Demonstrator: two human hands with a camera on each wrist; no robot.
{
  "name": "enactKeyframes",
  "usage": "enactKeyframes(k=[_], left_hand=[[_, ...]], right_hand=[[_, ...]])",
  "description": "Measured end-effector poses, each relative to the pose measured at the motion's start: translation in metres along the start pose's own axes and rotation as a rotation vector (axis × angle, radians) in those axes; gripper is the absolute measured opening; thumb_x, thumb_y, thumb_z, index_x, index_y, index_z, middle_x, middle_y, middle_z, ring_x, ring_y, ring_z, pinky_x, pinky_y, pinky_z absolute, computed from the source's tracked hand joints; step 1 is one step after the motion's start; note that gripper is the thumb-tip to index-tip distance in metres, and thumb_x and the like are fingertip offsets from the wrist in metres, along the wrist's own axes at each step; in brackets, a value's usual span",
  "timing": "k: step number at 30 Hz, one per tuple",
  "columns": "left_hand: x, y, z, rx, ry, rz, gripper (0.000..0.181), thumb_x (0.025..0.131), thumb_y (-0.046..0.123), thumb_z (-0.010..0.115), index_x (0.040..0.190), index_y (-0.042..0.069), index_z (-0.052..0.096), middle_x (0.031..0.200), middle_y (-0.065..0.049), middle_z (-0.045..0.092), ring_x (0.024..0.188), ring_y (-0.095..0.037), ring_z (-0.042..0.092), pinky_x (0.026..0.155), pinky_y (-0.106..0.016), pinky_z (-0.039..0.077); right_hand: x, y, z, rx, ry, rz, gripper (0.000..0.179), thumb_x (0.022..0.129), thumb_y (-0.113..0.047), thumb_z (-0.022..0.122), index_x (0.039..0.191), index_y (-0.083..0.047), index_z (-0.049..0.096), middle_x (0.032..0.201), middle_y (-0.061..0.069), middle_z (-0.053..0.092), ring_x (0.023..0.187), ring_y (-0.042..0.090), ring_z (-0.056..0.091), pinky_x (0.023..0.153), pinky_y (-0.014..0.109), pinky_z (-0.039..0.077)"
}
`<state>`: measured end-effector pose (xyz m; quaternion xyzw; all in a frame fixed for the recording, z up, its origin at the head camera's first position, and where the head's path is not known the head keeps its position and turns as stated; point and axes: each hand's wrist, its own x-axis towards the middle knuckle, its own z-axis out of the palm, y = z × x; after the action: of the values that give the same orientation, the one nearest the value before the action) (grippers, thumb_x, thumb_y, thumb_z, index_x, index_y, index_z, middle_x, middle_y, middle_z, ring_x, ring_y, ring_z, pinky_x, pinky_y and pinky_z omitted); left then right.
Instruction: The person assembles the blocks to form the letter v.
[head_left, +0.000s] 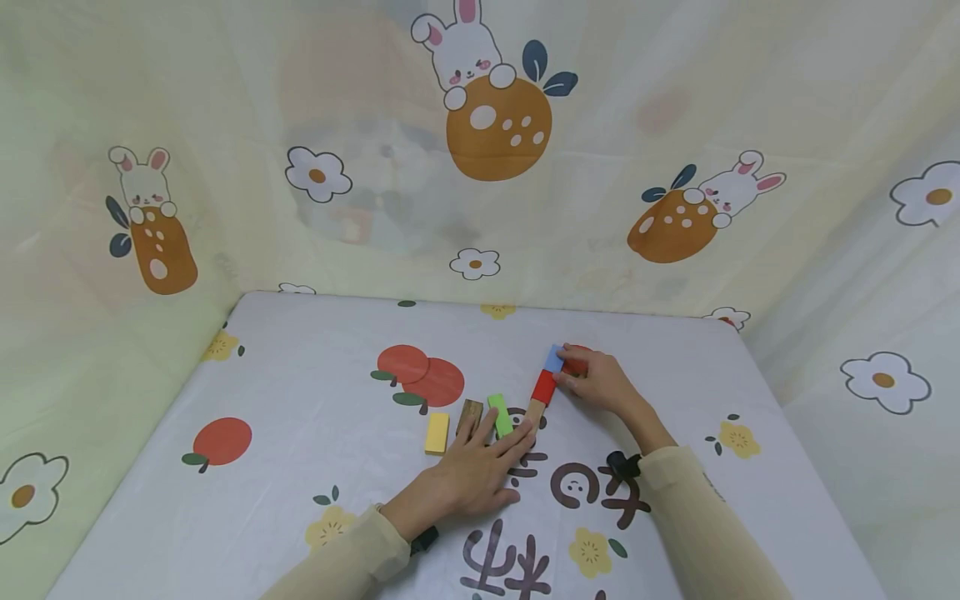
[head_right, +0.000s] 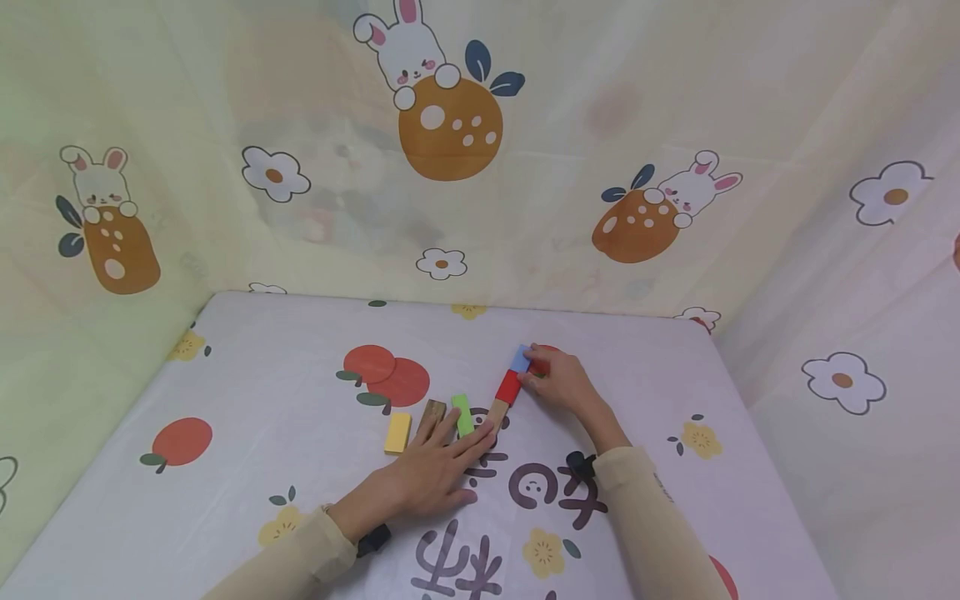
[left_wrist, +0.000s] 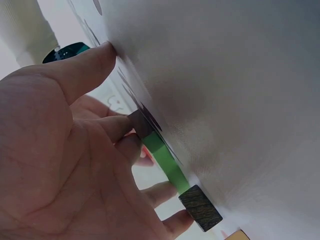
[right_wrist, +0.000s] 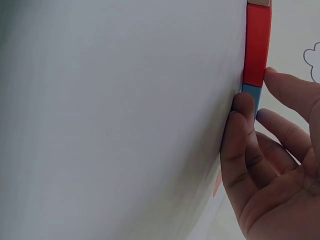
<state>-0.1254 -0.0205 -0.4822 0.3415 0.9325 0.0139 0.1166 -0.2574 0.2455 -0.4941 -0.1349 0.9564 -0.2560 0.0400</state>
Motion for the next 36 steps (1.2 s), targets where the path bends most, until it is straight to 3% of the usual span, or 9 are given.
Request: enactKeyframes(k=[16,23,29,36], left_hand=[[0.000,-0.001,0.002,-0.004,0.009,0.013,0.082,0.103,0.061,0.056,0.171,0.031,0.020,0.181,0.013,0.009,0.168,-0.038,0.013,0.133,-0.064,0.016],[0.001,-0.001,0.003,0.007,0.009,0.011,0.082,0.103,0.061,0.056,0.171,0.031,0.020,0.181,0.013,0.009,0.167,-0.038,0.014,0.133,-0.063,0.016],[0.001,-0.001,0.003,0.018,0.014,0.015,0.082,0.103,0.062,0.054,0.171,0.031,0.020,0.181,0.013,0.010,0.167,-0.039,0.015,0.133,-0.063,0.017],[0.001,-0.001,0.003,0.009,0.011,0.019,0.082,0.103,0.061,0.054,0.171,0.031,0.020,0.181,0.013,0.010,0.167,-0.039,0.014,0.134,-0.063,0.016]], right_hand=[[-0.003,-0.007,0.002,-0.031,0.026,0.003,0.057,0.098,-0.024,0.073,0.149,-0.003,0.059,0.159,0.022,0.054,0.149,0.046,0.049,0.122,0.062,0.040],[-0.010,-0.017,0.003,-0.152,0.046,-0.082,0.063,0.096,-0.022,0.077,0.149,0.003,0.056,0.152,0.025,0.060,0.143,0.044,0.056,0.120,0.059,0.044],[-0.019,-0.026,0.003,-0.236,0.072,-0.142,0.051,0.094,-0.024,0.080,0.139,-0.002,0.067,0.141,0.019,0.070,0.137,0.038,0.063,0.116,0.056,0.050],[-0.031,-0.035,0.004,-0.241,-0.018,-0.159,0.055,0.093,-0.038,0.081,0.139,-0.011,0.070,0.148,0.017,0.066,0.142,0.039,0.058,0.116,0.060,0.048]])
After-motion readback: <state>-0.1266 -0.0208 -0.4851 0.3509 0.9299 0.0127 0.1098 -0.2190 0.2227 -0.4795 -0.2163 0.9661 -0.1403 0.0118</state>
